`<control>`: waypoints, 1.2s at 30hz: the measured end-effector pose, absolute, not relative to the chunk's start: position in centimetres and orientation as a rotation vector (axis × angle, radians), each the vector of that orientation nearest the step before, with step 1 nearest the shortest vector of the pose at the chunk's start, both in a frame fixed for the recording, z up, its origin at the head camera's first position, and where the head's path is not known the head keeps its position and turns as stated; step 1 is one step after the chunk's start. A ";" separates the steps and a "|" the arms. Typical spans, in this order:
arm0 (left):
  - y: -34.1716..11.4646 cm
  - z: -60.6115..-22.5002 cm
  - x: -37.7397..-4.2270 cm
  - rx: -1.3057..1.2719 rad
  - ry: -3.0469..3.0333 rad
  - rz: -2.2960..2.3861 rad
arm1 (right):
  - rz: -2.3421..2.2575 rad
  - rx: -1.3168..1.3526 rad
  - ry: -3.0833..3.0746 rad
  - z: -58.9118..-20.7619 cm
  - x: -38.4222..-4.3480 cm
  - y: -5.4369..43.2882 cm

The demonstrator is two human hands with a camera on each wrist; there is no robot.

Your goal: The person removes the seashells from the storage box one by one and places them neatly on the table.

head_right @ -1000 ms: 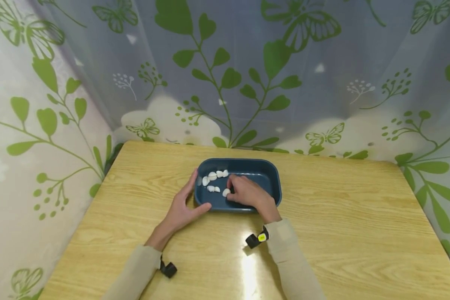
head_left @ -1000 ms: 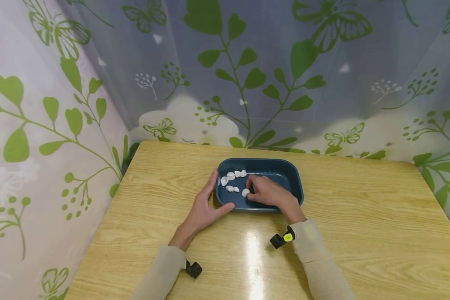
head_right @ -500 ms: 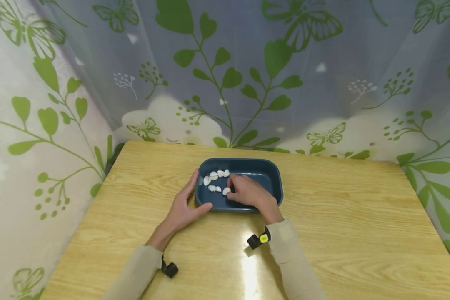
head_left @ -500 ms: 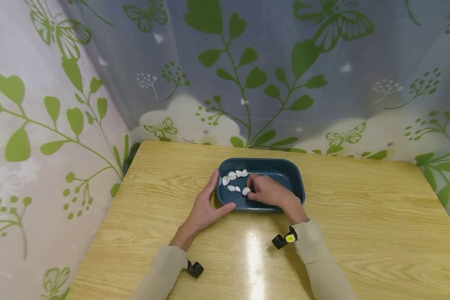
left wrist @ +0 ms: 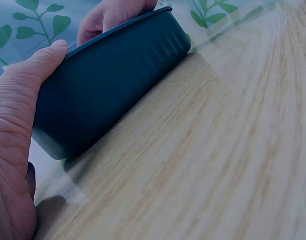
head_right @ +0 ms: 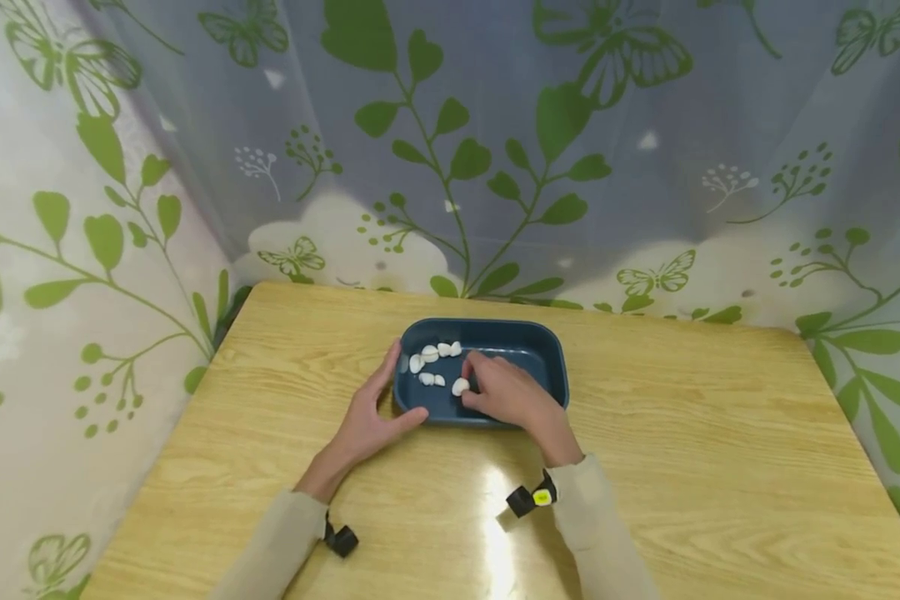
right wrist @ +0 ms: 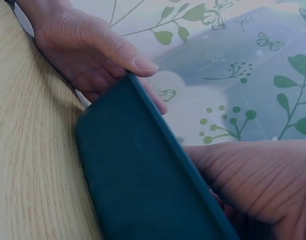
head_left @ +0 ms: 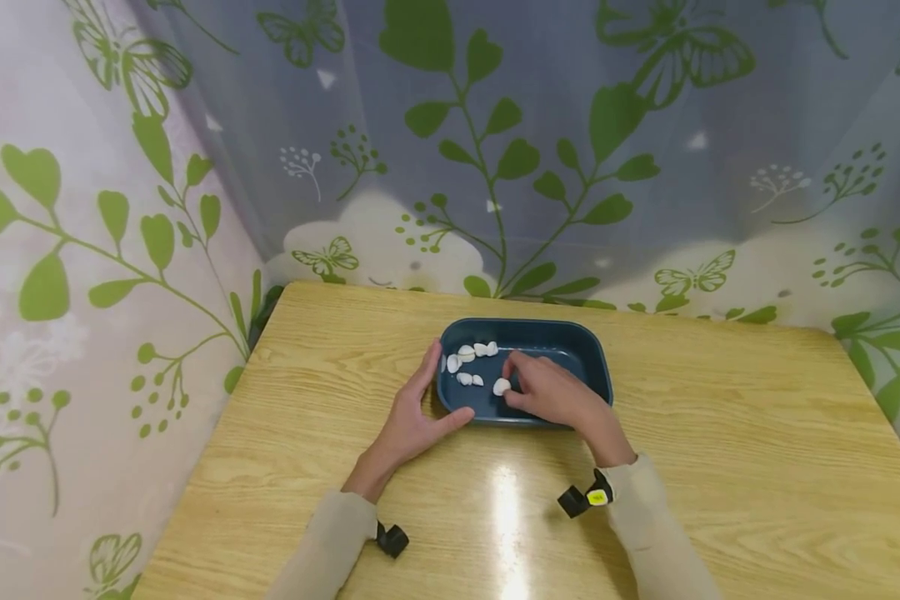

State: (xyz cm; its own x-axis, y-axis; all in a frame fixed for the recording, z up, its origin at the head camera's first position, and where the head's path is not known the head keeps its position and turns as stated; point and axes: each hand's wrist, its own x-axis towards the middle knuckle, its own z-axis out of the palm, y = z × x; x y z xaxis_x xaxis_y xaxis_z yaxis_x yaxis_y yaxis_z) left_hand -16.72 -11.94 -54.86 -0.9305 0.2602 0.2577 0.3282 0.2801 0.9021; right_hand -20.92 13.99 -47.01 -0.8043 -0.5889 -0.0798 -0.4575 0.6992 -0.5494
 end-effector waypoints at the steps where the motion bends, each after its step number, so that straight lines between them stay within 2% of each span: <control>1: -11.9 -54.8 -16.7 -0.568 -2.465 -1.759 | -0.765 -0.835 2.666 -46.8 -20.7 14.1; 21: -12.0 -54.8 -16.7 -0.545 -2.513 -1.732 | -0.789 -0.953 2.726 -43.9 -17.3 14.8; 36: -12.1 -54.8 -16.9 -0.585 -2.486 -1.749 | -0.807 -1.055 2.677 -43.9 -14.5 14.4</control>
